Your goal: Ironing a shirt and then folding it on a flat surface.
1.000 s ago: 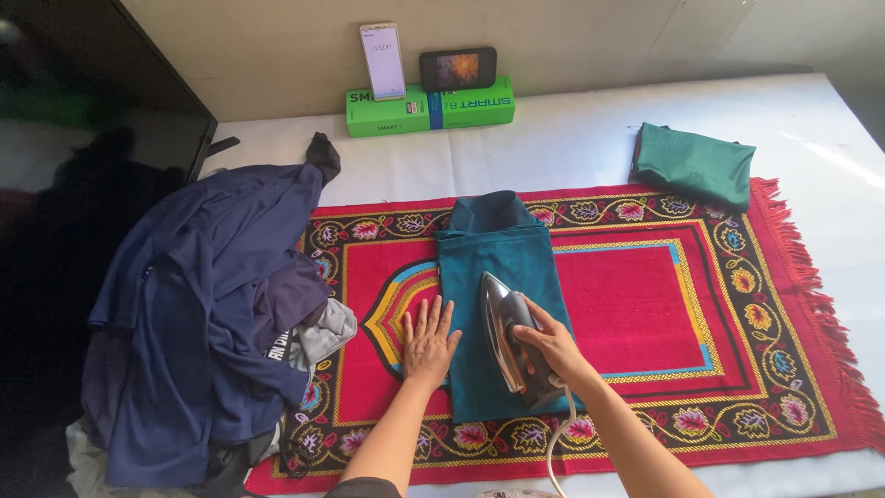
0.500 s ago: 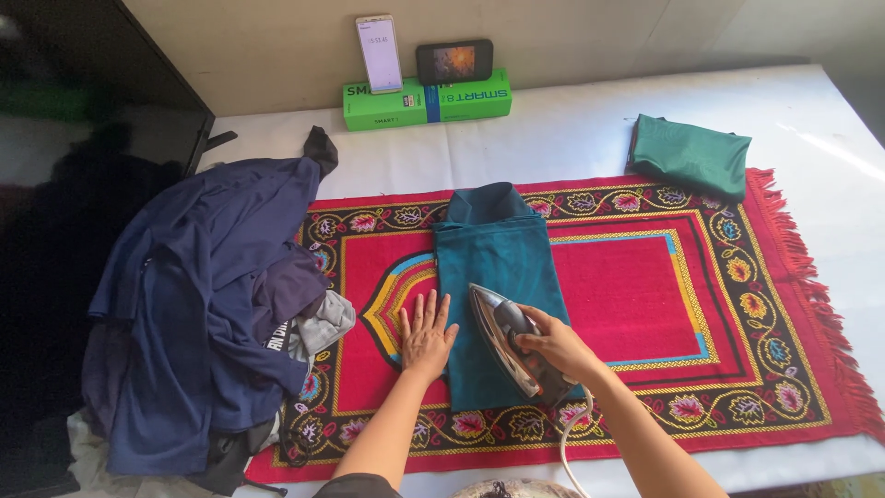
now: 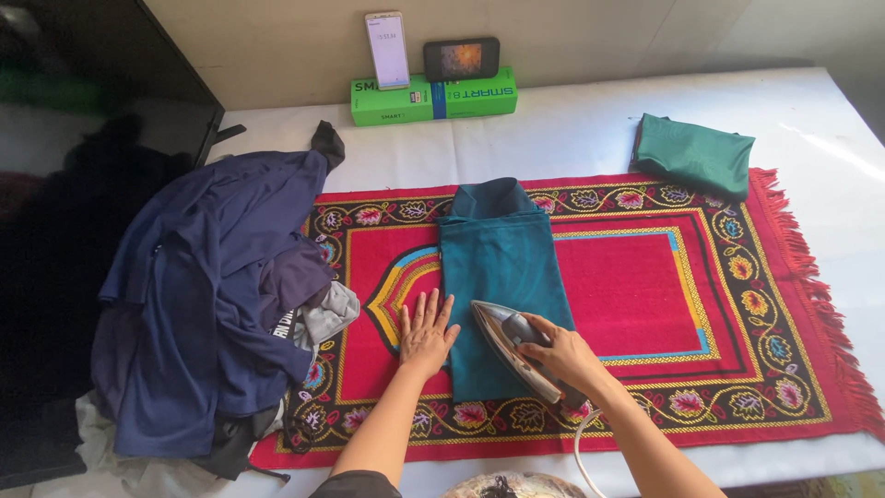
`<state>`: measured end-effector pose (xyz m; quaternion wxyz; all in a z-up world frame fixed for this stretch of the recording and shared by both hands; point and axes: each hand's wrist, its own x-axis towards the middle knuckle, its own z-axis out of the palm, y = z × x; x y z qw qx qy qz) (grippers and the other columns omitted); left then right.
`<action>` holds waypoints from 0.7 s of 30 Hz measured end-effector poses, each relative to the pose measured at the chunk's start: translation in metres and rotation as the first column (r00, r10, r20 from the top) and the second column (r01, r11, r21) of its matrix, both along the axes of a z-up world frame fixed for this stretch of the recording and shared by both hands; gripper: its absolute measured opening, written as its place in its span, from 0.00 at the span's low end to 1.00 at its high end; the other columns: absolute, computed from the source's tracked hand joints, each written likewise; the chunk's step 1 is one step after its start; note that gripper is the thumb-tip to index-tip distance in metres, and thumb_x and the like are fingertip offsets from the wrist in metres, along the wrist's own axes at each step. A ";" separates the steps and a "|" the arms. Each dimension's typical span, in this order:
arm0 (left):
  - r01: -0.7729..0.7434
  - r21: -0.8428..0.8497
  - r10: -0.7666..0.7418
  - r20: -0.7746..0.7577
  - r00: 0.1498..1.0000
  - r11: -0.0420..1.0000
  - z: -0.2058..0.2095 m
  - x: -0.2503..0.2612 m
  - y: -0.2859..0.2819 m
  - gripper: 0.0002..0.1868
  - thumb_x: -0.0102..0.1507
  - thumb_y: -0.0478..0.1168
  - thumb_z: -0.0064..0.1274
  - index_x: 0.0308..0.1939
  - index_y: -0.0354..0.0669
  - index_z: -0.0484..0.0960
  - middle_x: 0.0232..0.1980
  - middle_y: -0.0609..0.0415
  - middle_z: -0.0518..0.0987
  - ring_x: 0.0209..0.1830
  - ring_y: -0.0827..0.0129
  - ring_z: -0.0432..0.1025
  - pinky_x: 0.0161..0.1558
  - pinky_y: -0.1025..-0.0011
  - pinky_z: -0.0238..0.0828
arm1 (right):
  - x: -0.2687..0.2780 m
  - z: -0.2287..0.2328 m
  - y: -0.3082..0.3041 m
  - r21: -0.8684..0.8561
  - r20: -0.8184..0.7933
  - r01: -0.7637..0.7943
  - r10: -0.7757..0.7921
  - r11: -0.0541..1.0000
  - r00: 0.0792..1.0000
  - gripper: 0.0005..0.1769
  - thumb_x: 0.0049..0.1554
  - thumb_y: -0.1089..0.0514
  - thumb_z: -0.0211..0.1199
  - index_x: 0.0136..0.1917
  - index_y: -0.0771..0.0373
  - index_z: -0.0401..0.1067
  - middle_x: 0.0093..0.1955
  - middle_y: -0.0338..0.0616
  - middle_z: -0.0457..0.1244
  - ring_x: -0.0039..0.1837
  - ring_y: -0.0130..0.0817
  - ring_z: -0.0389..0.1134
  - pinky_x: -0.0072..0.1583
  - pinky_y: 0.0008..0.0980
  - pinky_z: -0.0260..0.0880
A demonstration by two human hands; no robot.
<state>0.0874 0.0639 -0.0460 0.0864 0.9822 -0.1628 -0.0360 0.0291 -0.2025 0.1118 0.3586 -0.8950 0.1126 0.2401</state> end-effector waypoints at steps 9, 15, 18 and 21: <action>-0.010 0.001 0.010 -0.012 1.000 1.000 0.002 0.000 0.000 0.36 0.71 0.62 0.31 0.81 0.64 0.45 0.84 0.54 0.43 0.84 0.56 0.36 0.77 0.43 0.24 | -0.013 -0.004 -0.014 -0.046 -0.009 0.075 -0.075 0.996 0.997 0.37 0.53 0.38 0.66 0.75 0.33 0.63 0.52 0.54 0.73 0.55 0.47 0.77 0.59 0.45 0.74; -0.010 -0.004 0.010 0.008 1.000 1.000 -0.005 0.000 0.001 0.36 0.71 0.63 0.31 0.81 0.64 0.44 0.84 0.55 0.42 0.84 0.56 0.37 0.76 0.43 0.24 | -0.017 -0.013 -0.029 -0.013 0.100 0.108 -0.107 0.994 0.989 0.35 0.54 0.41 0.65 0.75 0.35 0.65 0.54 0.55 0.72 0.57 0.48 0.76 0.60 0.45 0.73; -0.014 0.004 0.014 -0.010 1.000 1.000 -0.001 -0.001 0.001 0.36 0.71 0.63 0.31 0.81 0.66 0.44 0.85 0.55 0.42 0.84 0.56 0.36 0.77 0.43 0.25 | -0.012 -0.028 -0.042 0.054 0.133 0.257 -0.262 0.965 0.956 0.36 0.54 0.41 0.64 0.75 0.38 0.63 0.54 0.54 0.72 0.57 0.47 0.77 0.58 0.45 0.75; -0.013 0.003 0.013 -0.013 1.000 1.000 -0.003 0.000 0.000 0.36 0.71 0.63 0.31 0.81 0.65 0.44 0.85 0.55 0.42 0.84 0.56 0.36 0.77 0.43 0.24 | -0.010 -0.039 -0.053 -0.058 0.265 0.264 -0.240 0.963 0.934 0.35 0.56 0.41 0.64 0.75 0.42 0.63 0.55 0.55 0.71 0.55 0.50 0.74 0.55 0.46 0.72</action>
